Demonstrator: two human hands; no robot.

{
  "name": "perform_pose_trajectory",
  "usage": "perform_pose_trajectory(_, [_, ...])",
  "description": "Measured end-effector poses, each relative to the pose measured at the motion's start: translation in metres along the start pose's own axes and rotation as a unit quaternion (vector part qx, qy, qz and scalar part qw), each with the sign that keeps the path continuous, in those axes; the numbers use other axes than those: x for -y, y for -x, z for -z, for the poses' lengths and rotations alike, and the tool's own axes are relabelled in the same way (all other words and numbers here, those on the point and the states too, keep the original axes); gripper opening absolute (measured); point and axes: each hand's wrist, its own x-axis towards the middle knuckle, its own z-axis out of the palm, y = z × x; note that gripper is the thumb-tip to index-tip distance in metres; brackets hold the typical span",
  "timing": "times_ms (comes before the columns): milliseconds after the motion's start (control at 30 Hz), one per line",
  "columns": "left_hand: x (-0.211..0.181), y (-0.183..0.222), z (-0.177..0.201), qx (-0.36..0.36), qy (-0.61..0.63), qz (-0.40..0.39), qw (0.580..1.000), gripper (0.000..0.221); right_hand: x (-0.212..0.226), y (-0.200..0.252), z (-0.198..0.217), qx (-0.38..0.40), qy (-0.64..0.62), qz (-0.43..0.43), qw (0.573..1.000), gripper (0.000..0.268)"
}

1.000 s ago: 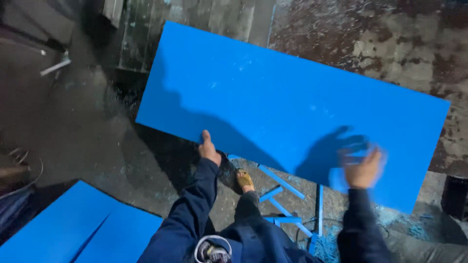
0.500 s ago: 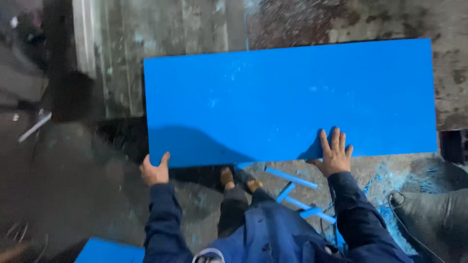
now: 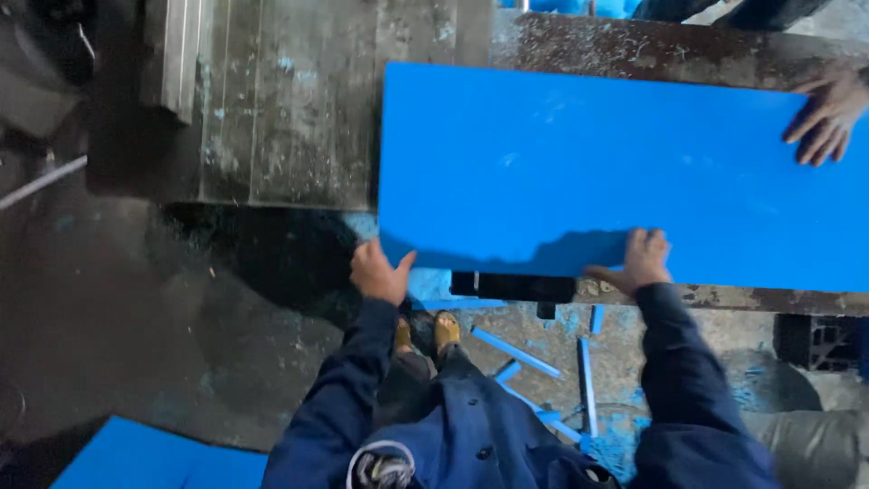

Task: Trimming blue plastic panels to size using a table saw on a production floor.

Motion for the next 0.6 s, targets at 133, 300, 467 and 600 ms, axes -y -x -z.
perform_pose_trajectory(133, [-0.05, -0.013, -0.035, 0.044, -0.015, -0.105, 0.993, 0.08, 0.118, 0.005, 0.025, -0.036, -0.055, 0.076, 0.995, 0.126])
perform_pose_trajectory(300, [-0.12, -0.023, -0.054, 0.11, -0.026, -0.094, 0.989, 0.059, 0.192, 0.001, 0.035, -0.075, -0.103, 0.109, 0.986, 0.105])
perform_pose_trajectory(467, [-0.098, -0.051, -0.063, 0.27, 0.089, -0.155, 0.946, 0.065, 0.147, -0.07, 0.013, -0.13, -0.057, 0.064, 0.988, 0.116])
perform_pose_trajectory(600, [-0.001, -0.051, -0.039, 0.172, 0.304, -0.191, 0.917, 0.045, 0.101, -0.104, 0.002, -0.097, -0.106, 0.039, 0.989, 0.117])
